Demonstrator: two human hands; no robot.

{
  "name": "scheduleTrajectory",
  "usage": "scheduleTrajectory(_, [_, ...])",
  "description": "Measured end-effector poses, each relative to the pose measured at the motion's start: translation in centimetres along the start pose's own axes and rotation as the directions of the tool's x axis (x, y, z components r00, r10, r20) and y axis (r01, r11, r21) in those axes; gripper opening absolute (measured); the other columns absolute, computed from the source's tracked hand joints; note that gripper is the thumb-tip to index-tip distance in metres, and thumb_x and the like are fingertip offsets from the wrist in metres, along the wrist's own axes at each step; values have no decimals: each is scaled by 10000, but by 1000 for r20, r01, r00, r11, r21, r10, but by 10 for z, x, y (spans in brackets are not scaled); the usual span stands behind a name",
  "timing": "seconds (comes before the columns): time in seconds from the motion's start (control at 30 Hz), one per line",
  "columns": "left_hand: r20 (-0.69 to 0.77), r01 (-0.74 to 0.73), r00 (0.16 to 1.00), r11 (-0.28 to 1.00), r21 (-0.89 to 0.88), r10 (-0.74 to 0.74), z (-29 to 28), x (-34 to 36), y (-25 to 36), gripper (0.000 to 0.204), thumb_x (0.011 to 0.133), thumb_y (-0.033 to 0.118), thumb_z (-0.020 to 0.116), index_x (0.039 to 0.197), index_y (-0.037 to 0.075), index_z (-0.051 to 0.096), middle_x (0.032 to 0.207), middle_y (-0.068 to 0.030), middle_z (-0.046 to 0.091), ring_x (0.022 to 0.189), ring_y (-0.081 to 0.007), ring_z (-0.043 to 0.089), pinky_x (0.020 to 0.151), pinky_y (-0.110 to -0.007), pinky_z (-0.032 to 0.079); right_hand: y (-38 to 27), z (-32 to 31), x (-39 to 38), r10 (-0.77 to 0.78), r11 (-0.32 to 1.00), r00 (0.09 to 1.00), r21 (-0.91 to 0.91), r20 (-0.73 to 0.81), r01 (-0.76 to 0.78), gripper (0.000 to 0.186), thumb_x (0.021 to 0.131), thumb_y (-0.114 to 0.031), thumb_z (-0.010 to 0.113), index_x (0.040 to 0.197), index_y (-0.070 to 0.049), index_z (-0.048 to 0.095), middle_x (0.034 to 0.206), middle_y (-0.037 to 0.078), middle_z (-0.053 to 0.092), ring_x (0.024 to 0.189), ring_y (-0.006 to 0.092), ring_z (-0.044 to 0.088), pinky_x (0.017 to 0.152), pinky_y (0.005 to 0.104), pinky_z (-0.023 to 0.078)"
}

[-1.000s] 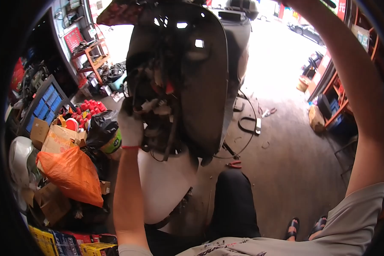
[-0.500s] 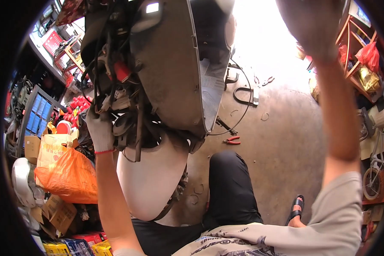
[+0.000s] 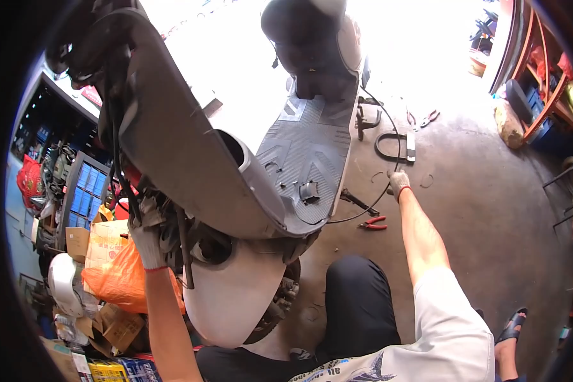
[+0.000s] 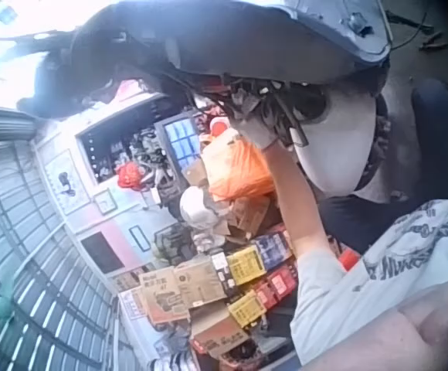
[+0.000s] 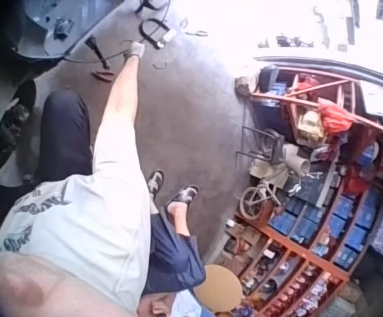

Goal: Repairing the front body and electrical components of a white scooter.

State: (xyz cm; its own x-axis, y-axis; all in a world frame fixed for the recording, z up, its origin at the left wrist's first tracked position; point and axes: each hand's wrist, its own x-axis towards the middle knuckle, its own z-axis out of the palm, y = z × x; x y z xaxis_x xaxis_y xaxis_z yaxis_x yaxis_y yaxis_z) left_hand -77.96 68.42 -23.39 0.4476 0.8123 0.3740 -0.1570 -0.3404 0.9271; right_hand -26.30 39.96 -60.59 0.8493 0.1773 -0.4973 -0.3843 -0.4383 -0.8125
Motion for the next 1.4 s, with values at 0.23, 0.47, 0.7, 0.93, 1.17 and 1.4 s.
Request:
scheduleTrajectory(0.23, [-174, 35, 985, 990, 136, -11, 38, -10, 11, 380, 935, 13, 460, 1311, -27, 500, 980, 7, 622, 717, -22, 591, 551, -115, 474, -54, 33, -66, -336, 940, 896, 159, 291, 301, 424, 939, -79, 441, 1350, -94, 544, 691, 119, 661, 500, 165, 620, 453, 314, 487])
scheduleTrajectory(0.47, [53, -152, 988, 891, 427, 143, 22, -5, 6, 442, 890, 19, 552, 1328, -3, 499, 1089, -14, 623, 899, -72, 634, 729, -174, 522, -45, 46, -30, -479, 719, 854, -466, 204, 515, 422, 894, -204, 486, 1292, -101, 581, 1027, 248, 675, 994, 387, 647, 901, 472, 496])
scheduleTrajectory(0.7, [93, -261, 961, 747, 611, 260, 29, -6, 18, 534, 788, 17, 706, 1285, 45, 511, 1186, -51, 587, 1063, -169, 577, 903, -301, 475, -22, 42, -73, -530, 695, 770, -337, 356, 635, 332, 901, -269, 535, 1143, -83, 666, 1095, 219, 667, 1063, 383, 621, 939, 435, 486])
scheduleTrajectory(0.93, [57, -106, 994, 899, 426, 91, 45, -7, 25, 460, 879, 41, 650, 1291, 65, 448, 1270, -59, 537, 1169, -170, 538, 997, -321, 454, 1, 46, -73, -348, 896, 832, -107, 432, 430, 250, 866, -165, 553, 997, 3, 684, 814, 183, 714, 729, 269, 709, 705, 360, 558])
scheduleTrajectory(1.17, [97, -388, 905, 713, 584, 414, 59, -8, 27, 129, 752, 12, 699, 880, -3, 710, 1062, -103, 672, 1027, -231, 642, 894, -310, 512, 60, 24, -140, -120, 989, 809, -2, 575, 148, 246, 949, -229, 543, 931, 13, 580, 716, 115, 687, 546, 176, 654, 467, 310, 508])
scheduleTrajectory(1.4, [202, -414, 902, 630, 657, 381, 45, -8, 29, 202, 875, -3, 585, 1063, -20, 657, 1037, -59, 704, 906, -116, 669, 776, -230, 535, 50, 55, -178, -88, 946, 684, 277, 724, -171, 224, 954, -223, 546, 980, -8, 602, 720, 77, 600, 541, 174, 563, 475, 304, 442])
